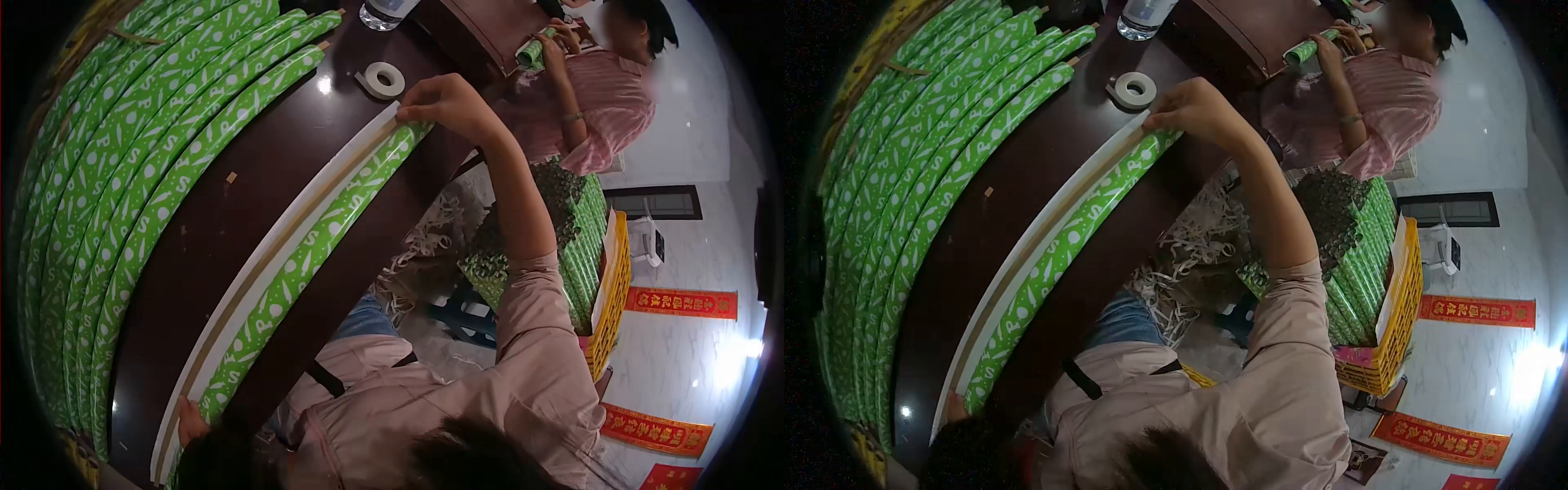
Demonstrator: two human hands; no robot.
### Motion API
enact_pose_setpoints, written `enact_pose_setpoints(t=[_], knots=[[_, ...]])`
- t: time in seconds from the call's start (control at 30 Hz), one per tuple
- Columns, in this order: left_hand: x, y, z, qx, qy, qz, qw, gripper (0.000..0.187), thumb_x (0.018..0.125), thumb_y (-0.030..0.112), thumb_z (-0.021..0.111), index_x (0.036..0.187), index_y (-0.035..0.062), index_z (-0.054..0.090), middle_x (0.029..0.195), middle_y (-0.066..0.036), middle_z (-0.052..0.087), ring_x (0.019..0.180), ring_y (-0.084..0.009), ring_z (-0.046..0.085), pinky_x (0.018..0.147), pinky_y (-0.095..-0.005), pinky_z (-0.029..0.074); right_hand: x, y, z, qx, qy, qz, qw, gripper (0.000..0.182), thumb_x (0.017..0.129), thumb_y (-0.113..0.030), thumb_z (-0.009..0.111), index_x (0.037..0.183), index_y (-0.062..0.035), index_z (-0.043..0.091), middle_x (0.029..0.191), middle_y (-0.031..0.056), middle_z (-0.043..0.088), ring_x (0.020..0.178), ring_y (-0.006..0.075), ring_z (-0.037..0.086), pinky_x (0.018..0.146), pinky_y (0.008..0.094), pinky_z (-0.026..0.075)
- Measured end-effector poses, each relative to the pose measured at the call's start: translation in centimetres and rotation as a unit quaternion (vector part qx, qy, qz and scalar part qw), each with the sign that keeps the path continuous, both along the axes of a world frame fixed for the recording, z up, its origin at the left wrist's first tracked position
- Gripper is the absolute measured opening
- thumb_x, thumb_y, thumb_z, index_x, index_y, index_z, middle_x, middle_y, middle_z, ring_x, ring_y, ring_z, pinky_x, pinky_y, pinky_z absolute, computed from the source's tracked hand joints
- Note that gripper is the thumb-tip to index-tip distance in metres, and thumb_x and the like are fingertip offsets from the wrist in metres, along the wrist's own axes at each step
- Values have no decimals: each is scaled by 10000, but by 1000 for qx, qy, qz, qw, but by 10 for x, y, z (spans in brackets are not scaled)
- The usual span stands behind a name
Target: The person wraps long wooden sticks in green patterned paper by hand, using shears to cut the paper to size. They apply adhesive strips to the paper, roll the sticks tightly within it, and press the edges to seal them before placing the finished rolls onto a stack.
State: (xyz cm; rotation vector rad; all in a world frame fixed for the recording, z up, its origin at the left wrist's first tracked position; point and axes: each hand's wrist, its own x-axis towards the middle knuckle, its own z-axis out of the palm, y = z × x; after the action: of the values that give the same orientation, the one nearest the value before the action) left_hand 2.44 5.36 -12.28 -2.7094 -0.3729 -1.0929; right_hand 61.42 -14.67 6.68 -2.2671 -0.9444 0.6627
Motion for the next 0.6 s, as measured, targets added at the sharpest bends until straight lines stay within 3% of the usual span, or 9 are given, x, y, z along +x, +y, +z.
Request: enact_pose_setpoints(t=[0.17,0.3,0.43,0.6], knots=[[-91,27,-90,59,27,-40,997,446,911,265,690,1144,-88,548,924,-198,656,813,-257,665,712,-341,563,-8,9,-2,-73,-57,-46,995,173,768,-159,782,847,-11,741,724,32,681,702,89,614,659,240,473],[-59,30,-47,94,67,-91,989,386,913,247,683,1071,-88,573,912,-222,656,831,-266,674,699,-330,561,-14,13,-1,-109,-122,-37,986,202,734,-183,790,839,-17,745,751,66,696,729,131,649,701,271,503],[16,29,-9,165,-88,-104,977,271,933,209,648,927,-58,603,902,-231,661,836,-288,685,710,-320,573,-15,14,-3,-114,-177,-23,977,234,700,-214,798,827,-24,745,774,98,704,751,190,678,761,307,525],[-14,32,-38,156,-123,-123,972,245,929,186,653,940,-54,602,901,-234,666,815,-308,689,694,-320,577,-17,16,-8,-118,-202,-27,972,252,686,-225,808,821,-25,734,769,113,699,738,219,678,758,317,525]])
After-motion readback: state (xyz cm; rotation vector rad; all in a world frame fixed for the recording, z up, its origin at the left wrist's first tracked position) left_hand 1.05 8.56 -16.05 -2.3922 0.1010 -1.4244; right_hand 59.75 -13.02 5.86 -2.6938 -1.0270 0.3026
